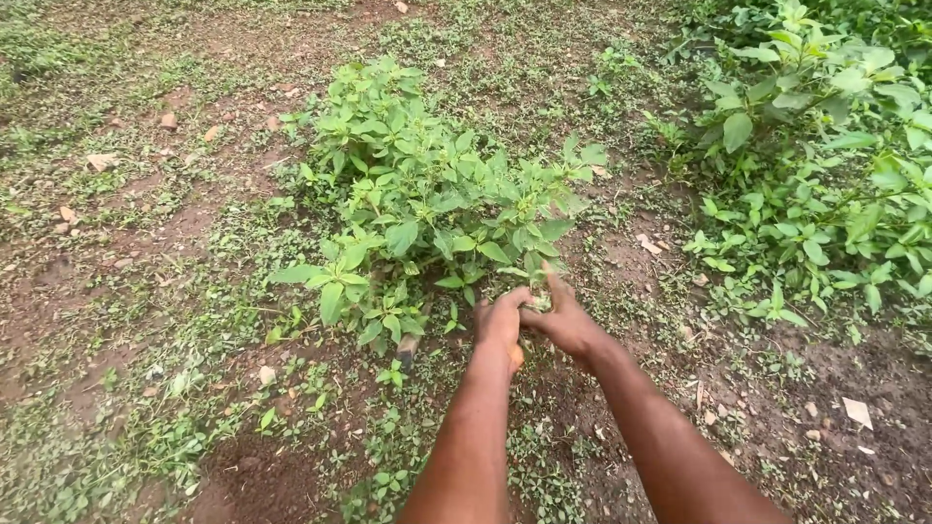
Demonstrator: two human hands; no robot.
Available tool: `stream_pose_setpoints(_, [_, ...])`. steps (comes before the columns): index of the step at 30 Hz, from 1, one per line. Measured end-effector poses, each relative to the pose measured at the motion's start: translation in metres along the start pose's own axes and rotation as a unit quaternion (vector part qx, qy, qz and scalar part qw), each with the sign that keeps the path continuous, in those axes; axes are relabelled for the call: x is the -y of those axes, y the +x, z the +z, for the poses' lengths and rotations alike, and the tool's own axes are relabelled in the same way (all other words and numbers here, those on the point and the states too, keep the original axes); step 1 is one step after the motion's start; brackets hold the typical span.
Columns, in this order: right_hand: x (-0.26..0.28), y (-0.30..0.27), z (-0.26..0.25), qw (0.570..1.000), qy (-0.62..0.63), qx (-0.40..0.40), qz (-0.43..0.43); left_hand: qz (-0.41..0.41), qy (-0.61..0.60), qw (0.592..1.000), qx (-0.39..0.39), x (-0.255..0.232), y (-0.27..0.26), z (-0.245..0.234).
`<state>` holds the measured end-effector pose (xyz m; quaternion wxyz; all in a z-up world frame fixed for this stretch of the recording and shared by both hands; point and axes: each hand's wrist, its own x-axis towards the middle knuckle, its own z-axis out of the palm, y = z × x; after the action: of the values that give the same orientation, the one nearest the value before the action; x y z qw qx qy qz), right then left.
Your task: Clearing weeds and debris from the soil by hand in an outdoor garden area.
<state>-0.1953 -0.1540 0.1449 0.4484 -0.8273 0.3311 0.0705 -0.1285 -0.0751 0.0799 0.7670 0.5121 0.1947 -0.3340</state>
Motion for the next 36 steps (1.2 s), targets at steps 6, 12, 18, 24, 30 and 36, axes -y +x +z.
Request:
stream_pose_setpoints(6, [-0.092, 0.05, 0.005, 0.932, 0.353, 0.087, -0.018, -0.005, -0.055, 0.998, -0.016, 0.01, 0.005, -0.05])
stream_pose_setpoints(12, [-0.193, 0.038, 0.052, 0.957, -0.158, 0.153, 0.19, -0.076, 0.26, 0.962, -0.025, 0.036, -0.021, -0.085])
stream_pose_setpoints(18, [-0.262, 0.046, 0.104, 0.921, -0.336, 0.126, 0.149, -0.118, 0.311, 0.943, 0.025, 0.062, -0.024, -0.084])
stream_pose_setpoints(24, [-0.212, 0.001, 0.092, 0.905, -0.371, 0.1, 0.181, -0.115, 0.308, 0.944, 0.02, 0.035, -0.054, -0.072])
stream_pose_setpoints(30, [-0.238, 0.007, 0.091, 0.92, -0.321, 0.079, 0.211, -0.089, 0.373, 0.923, 0.033, 0.061, -0.04, -0.078])
stream_pose_setpoints(36, [-0.212, 0.001, 0.083, 0.895, -0.383, 0.073, 0.215, -0.102, 0.423, 0.899, 0.042, 0.062, -0.052, -0.071])
